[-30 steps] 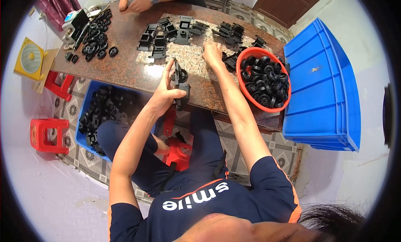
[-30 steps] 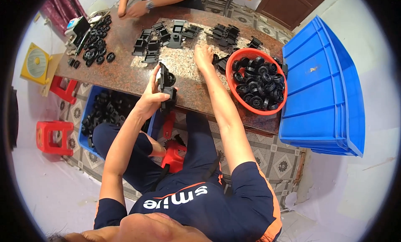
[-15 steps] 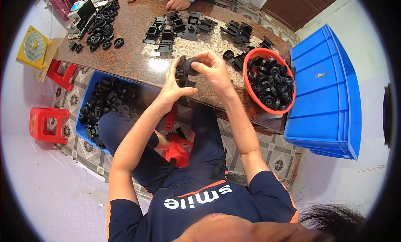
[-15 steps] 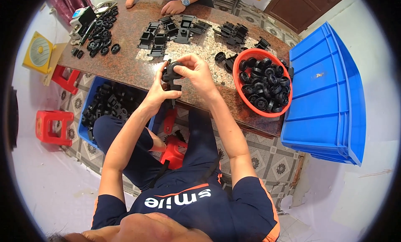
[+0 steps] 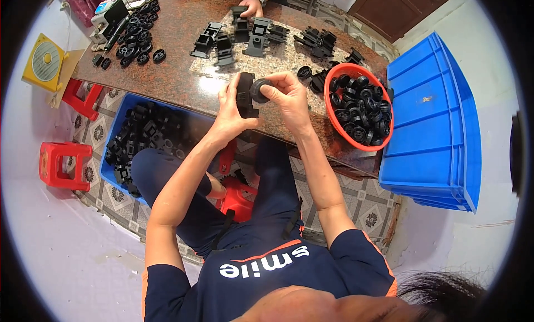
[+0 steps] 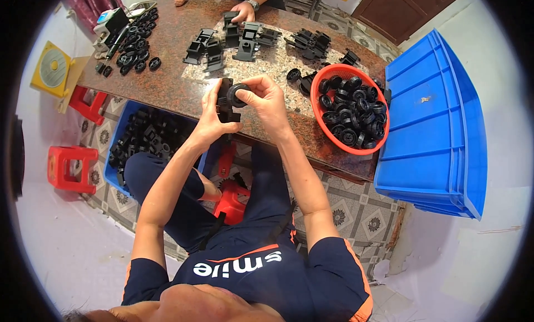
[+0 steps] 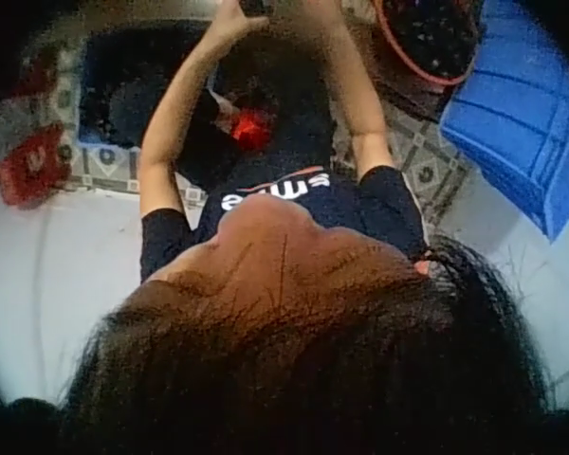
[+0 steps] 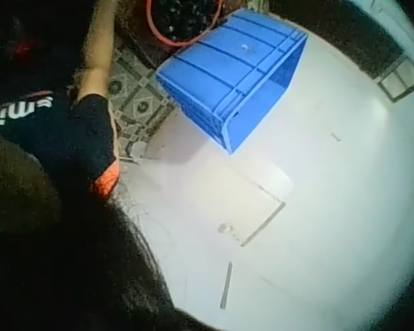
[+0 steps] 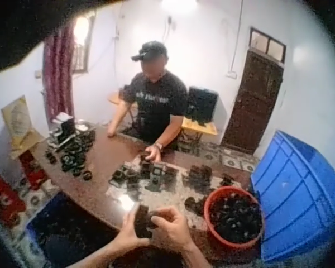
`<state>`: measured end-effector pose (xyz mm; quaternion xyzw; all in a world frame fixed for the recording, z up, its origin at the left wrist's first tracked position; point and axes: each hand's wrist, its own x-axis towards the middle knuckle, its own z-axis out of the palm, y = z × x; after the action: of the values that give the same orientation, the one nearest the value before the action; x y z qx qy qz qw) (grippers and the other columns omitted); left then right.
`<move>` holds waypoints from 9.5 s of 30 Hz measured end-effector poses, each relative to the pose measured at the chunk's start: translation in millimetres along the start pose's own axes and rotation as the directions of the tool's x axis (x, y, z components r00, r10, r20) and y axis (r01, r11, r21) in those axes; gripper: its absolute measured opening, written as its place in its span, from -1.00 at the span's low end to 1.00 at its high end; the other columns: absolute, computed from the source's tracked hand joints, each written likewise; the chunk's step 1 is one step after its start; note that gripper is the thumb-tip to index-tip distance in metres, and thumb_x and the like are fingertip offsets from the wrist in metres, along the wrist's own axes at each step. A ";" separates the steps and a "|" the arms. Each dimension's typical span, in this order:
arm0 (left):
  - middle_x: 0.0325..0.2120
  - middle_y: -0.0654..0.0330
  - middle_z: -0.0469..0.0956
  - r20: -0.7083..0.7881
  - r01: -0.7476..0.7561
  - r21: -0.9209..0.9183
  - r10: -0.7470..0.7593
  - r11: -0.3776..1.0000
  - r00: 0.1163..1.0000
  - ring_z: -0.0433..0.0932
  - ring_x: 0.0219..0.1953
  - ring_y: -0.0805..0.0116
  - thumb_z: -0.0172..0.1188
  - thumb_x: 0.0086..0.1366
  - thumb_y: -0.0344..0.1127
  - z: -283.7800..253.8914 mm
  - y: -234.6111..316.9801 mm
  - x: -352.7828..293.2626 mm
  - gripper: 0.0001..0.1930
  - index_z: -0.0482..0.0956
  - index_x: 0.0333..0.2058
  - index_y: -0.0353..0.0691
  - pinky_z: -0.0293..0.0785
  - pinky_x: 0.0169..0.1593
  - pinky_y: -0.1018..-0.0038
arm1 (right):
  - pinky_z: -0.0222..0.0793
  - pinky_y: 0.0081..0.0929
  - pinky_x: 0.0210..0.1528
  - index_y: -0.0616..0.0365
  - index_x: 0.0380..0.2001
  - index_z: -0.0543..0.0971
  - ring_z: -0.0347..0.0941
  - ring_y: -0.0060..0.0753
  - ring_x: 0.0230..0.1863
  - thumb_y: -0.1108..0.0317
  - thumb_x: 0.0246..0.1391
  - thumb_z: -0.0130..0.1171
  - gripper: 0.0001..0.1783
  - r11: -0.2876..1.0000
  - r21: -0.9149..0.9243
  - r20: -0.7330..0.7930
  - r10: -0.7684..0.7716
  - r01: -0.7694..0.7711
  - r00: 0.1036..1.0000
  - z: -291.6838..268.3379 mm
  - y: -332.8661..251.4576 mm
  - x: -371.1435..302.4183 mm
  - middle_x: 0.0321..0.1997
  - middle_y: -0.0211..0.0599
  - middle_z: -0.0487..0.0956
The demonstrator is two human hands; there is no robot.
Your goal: The person assembles small plastic gears, plastic housings, and toy wheels by hand from bins at a workspace.
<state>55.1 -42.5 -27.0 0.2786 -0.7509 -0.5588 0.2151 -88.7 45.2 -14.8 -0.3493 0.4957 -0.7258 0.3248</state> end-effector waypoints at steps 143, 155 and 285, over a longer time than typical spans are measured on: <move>0.20 0.30 0.37 0.040 -0.575 0.697 0.778 0.428 0.627 0.14 0.34 0.09 0.37 -0.09 -0.39 50.9 -9.4 92.4 -0.37 0.41 0.04 -0.04 -0.14 0.34 -0.02 | 0.44 -0.26 0.02 0.22 -0.19 0.53 0.49 -0.06 -0.05 0.44 0.01 0.10 -0.75 -0.008 -0.924 0.293 -0.655 0.381 0.697 -30.2 21.4 8.3 -0.12 -0.16 0.56; -0.24 0.26 0.55 0.216 0.330 -0.590 -0.250 0.737 0.944 0.54 -0.27 0.37 0.18 0.29 -0.14 9.1 13.2 47.4 -0.66 0.44 0.00 -0.04 0.51 -0.20 0.33 | 0.41 -0.09 0.00 0.14 -0.13 0.54 0.47 0.07 0.03 0.43 -0.17 0.29 -0.58 0.064 -0.998 0.011 -0.097 0.018 0.995 -237.3 -11.2 48.2 -0.07 0.04 0.52; 0.17 -0.03 0.29 0.213 -0.054 -0.469 0.172 0.882 0.962 0.32 0.20 0.19 0.52 -0.02 -0.25 31.1 7.0 -5.8 0.19 -0.20 0.41 -0.20 0.24 0.24 0.32 | 0.36 -0.47 0.13 0.29 0.25 0.29 0.45 -0.46 0.03 0.18 0.05 0.33 -0.24 0.959 0.162 0.073 0.223 -0.233 0.972 -29.0 14.8 -69.4 0.06 -0.21 0.50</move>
<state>38.5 -14.8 -29.2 0.1034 -0.6337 -0.7369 0.2115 -73.0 111.9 -49.3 -0.2803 0.4602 -0.7134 0.4480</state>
